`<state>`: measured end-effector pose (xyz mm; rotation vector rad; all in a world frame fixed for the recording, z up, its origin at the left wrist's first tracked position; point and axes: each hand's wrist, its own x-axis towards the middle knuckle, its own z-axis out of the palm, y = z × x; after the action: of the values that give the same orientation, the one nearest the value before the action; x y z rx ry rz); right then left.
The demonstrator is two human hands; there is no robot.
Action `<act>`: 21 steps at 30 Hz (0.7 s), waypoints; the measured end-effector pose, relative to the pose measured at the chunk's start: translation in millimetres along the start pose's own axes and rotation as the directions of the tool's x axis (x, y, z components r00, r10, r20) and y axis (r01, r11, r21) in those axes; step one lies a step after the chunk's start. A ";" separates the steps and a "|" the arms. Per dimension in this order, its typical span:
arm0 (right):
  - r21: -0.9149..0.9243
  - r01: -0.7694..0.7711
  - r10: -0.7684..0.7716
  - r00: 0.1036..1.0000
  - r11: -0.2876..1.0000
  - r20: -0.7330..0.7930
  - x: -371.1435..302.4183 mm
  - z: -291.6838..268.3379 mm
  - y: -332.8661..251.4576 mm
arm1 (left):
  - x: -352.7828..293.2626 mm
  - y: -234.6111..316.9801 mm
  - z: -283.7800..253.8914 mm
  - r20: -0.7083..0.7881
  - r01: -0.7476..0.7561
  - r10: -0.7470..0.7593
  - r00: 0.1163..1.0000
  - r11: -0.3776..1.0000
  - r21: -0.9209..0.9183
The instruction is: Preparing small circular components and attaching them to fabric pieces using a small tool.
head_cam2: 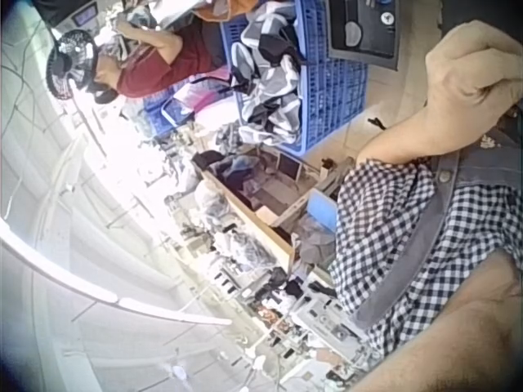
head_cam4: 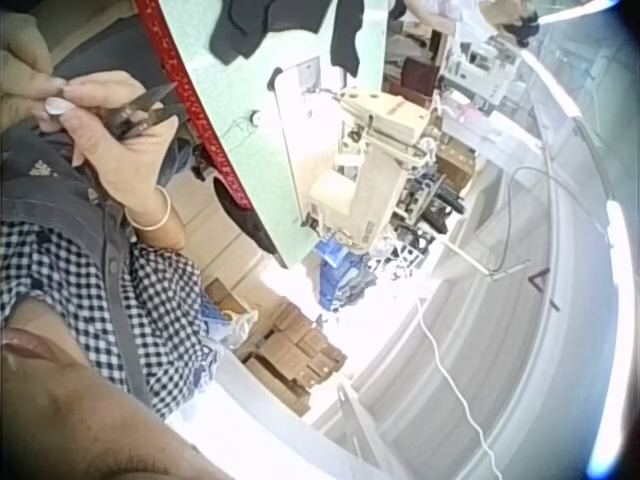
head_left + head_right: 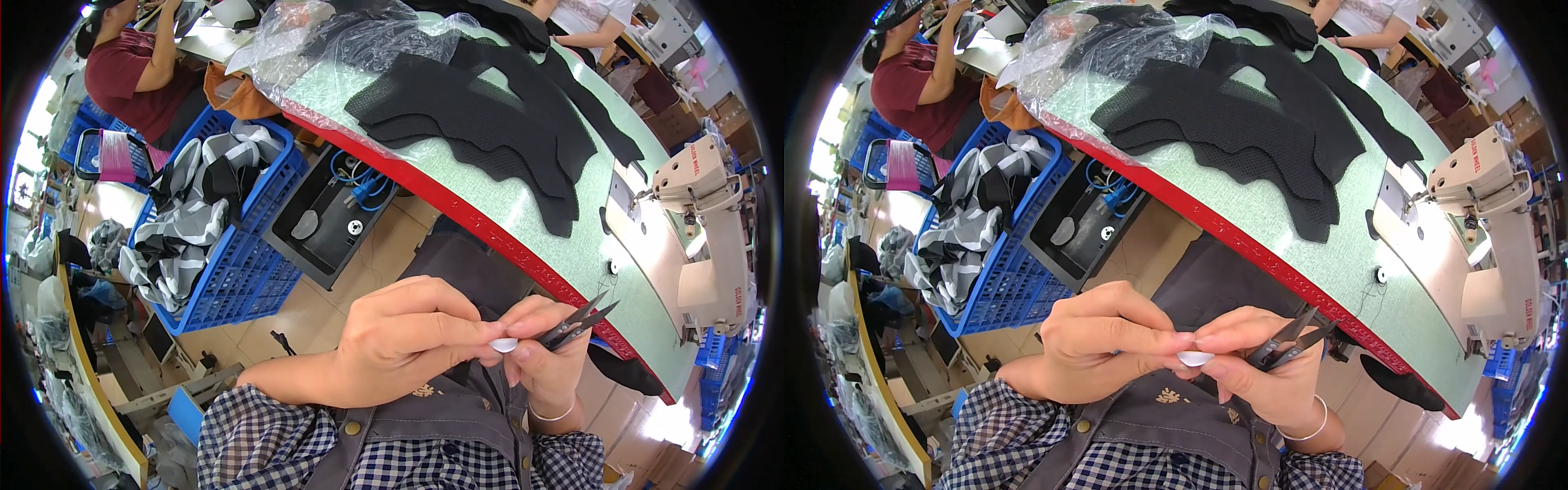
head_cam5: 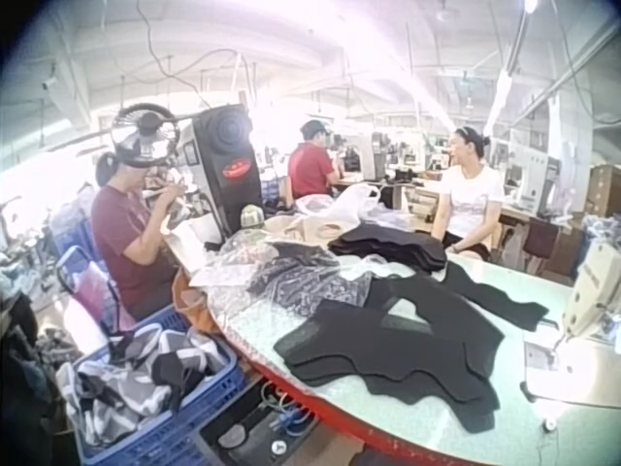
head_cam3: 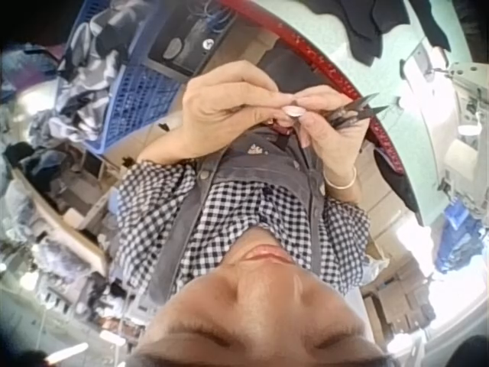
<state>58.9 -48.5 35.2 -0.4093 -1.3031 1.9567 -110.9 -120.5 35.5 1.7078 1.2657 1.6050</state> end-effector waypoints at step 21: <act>-0.070 0.051 -0.057 0.994 0.996 -0.091 5.0 5.6 -2.2 | 1.8 -1.3 8.8 -0.083 -0.046 0.051 0.995 0.996 0.072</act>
<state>53.0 -48.1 40.2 -0.4875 -1.3102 1.8313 -103.2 -116.2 33.5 1.7415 1.3450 1.6957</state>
